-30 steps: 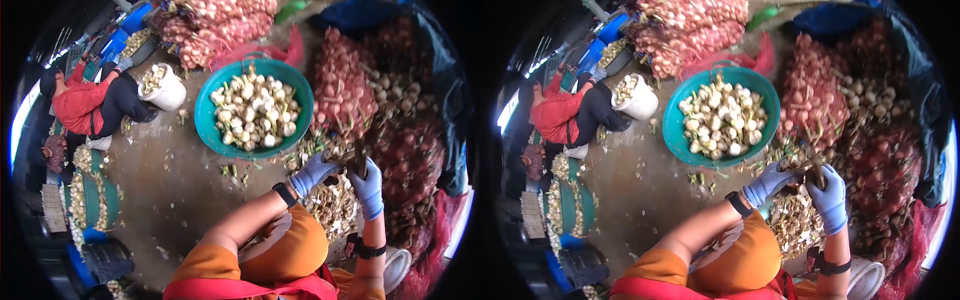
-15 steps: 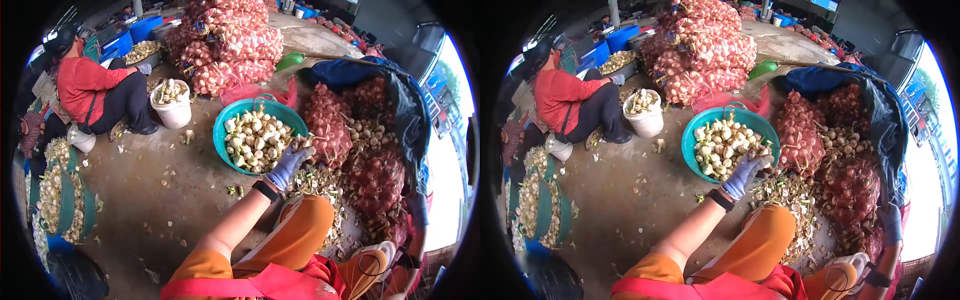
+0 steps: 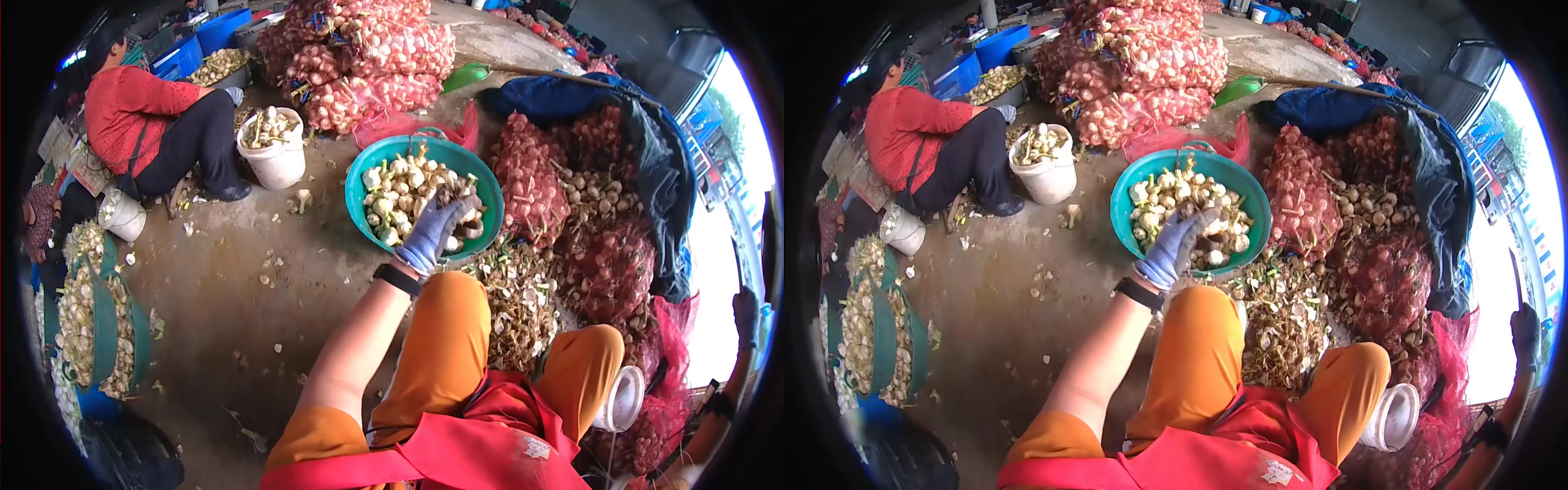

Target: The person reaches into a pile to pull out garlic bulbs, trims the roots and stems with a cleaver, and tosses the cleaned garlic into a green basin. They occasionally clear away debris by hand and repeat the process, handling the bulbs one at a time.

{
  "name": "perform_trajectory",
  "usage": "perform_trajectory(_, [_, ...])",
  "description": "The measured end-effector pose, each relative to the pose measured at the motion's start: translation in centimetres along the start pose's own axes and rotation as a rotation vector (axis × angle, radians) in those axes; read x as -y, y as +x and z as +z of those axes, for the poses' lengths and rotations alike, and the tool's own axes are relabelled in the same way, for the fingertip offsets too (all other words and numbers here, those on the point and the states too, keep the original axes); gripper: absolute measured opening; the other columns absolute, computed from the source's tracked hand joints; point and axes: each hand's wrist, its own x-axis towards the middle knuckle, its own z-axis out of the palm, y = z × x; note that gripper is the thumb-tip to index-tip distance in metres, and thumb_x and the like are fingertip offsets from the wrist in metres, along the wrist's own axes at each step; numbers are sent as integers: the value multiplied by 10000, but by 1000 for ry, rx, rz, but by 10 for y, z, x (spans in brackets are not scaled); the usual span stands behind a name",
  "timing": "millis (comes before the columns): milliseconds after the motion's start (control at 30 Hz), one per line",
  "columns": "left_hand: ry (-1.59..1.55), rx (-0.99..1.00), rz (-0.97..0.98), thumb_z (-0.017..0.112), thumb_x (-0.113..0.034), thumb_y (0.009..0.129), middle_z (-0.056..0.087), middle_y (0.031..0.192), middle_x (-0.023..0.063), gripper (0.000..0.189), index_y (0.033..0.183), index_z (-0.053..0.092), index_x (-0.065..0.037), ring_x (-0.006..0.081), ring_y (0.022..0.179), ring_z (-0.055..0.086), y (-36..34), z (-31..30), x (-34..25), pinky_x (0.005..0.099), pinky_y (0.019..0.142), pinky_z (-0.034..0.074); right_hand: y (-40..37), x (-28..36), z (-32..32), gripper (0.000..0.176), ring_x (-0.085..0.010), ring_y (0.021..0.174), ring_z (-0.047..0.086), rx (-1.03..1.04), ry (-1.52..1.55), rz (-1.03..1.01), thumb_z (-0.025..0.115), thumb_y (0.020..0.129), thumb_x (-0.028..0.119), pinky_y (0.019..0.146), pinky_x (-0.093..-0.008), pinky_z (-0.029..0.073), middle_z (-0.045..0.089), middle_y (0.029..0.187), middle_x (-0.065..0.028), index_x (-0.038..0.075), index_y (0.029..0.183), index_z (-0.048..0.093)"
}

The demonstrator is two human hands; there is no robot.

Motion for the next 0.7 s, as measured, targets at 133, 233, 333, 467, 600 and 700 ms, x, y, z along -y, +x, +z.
perform_trajectory(133, [236, 64, -18, 647, -31, 912, 651, 1056, 67, 290, 1185, 550, -46, 133, 953, 662, 30, -6, -17, 236, 781, 576, 29, 55, 54, 173, -235, 547, 555, 195, 62, 332, 547, 857, 140, 523, -399, 454, 529, 614, -158, -15, 889, 619])
perform_trajectory(233, [848, 35, 25, 712, -161, 890, 682, 1100, 68, 394, 1245, 580, -52, 117, 827, 674, 65, -4, -11, 244, 628, 561, 39, 108, 98, 185, -317, 593, 614, 246, 44, 180, 574, 843, 160, 547, -437, 470, 604, 669, -199, -17, 858, 628])
perform_trajectory(333, [1279, 230, 89, 724, -188, 874, 683, 1109, 63, 449, 1261, 579, -12, 125, 988, 630, 117, -21, 12, 270, 857, 523, 35, 104, 163, 230, -440, 731, 637, 400, -89, 141, 625, 812, 203, 660, -502, 501, 645, 766, -257, -18, 866, 659])
perform_trajectory(467, [1995, 366, -43, 731, -393, 797, 595, 1207, 278, 713, 1337, 490, 7, 397, 1137, 576, 182, -54, 54, 454, 957, 471, 32, 132, 216, 254, -416, 841, 639, 503, 26, 76, 673, 777, 234, 734, -492, 512, 665, 886, -222, 41, 941, 680])
perform_trajectory(600, [1804, 463, -144, 737, -338, 808, 576, 1274, 241, 651, 1339, 508, -37, 350, 1163, 578, 232, -22, 175, 428, 981, 467, 13, 143, 299, 254, -392, 835, 649, 643, 123, 22, 648, 827, 293, 733, -484, 513, 656, 882, -206, 49, 896, 669])
perform_trajectory(700, [1201, 457, -518, 722, -105, 857, 628, 1185, 52, 494, 1313, 540, -49, 138, 1044, 569, 256, -13, 314, 276, 885, 486, 2, 181, 366, 254, -386, 796, 659, 759, 255, 100, 638, 861, 312, 730, -461, 525, 664, 819, -188, 68, 913, 686])
